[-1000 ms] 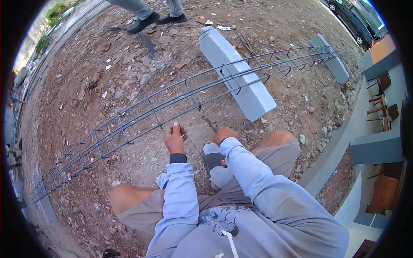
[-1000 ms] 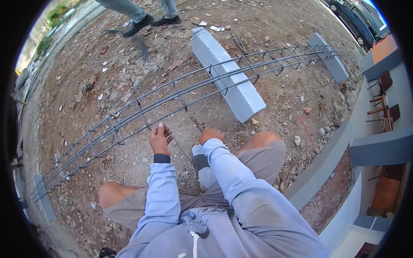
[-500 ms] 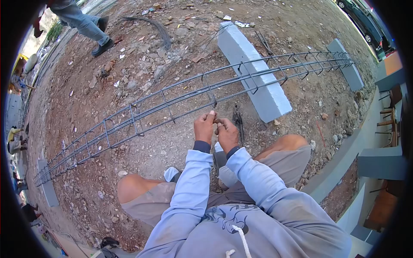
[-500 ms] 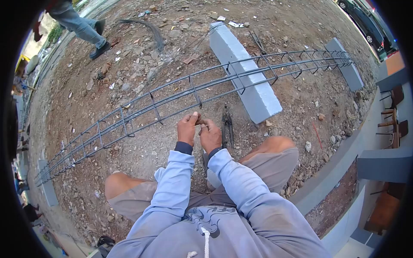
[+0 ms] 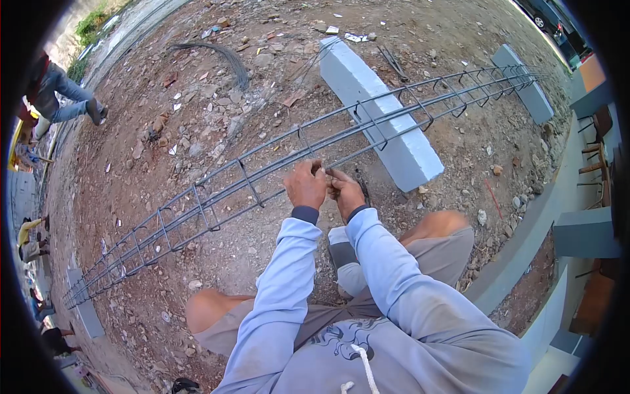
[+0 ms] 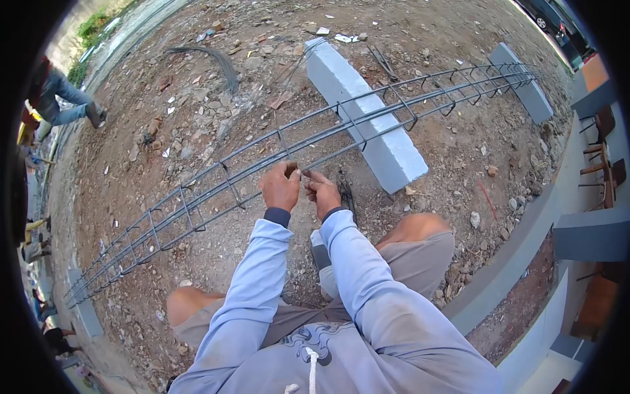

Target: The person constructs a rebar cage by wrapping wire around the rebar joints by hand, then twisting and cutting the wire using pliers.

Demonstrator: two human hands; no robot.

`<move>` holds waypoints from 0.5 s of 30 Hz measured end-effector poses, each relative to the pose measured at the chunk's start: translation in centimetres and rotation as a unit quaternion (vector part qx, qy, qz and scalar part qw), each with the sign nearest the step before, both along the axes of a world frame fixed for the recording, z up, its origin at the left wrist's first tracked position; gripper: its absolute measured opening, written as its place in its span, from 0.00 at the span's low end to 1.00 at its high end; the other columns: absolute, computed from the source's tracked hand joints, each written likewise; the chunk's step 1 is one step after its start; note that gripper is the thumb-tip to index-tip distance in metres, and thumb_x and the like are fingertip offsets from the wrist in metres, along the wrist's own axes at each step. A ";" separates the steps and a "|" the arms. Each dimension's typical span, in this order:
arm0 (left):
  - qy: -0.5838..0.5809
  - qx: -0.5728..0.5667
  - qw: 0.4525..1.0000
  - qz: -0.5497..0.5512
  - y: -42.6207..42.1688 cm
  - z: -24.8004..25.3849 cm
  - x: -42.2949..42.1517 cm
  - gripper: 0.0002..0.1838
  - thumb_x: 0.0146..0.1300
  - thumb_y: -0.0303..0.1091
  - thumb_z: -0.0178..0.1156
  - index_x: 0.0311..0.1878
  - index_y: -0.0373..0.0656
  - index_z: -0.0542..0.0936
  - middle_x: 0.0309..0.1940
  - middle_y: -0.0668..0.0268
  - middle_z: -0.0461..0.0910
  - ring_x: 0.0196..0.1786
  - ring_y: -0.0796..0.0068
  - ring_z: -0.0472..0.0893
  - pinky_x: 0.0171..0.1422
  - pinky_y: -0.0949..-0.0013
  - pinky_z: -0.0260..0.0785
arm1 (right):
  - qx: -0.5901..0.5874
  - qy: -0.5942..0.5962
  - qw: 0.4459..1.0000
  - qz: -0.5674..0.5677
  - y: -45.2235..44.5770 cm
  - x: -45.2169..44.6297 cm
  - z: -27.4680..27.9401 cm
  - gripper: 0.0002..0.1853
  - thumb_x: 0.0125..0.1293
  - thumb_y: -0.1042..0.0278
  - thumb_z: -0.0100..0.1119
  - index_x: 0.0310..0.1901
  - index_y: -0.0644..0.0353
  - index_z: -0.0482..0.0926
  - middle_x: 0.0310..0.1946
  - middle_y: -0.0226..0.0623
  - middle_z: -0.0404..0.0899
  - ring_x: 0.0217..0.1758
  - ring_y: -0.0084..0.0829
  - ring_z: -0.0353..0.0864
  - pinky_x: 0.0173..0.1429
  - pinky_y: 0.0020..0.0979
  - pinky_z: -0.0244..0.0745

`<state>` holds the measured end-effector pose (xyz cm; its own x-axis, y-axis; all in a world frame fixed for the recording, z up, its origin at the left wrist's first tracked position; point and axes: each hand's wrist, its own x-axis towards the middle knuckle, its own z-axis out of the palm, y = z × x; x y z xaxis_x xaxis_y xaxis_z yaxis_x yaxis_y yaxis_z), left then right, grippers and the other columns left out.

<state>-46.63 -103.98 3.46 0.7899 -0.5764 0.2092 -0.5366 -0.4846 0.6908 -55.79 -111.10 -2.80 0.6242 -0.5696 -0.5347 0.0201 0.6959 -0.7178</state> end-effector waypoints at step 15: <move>0.098 -0.003 0.994 -0.037 0.1 -1.3 0.9 0.19 0.53 0.30 0.64 0.51 0.49 0.79 0.35 0.61 0.83 0.38 0.65 0.82 0.43 0.64 0.73 | 0.075 -0.144 0.982 0.094 -3.6 1.4 -1.0 0.09 0.60 0.76 0.57 0.43 0.63 0.77 0.34 0.33 0.78 0.34 0.26 0.73 0.40 0.27 0.67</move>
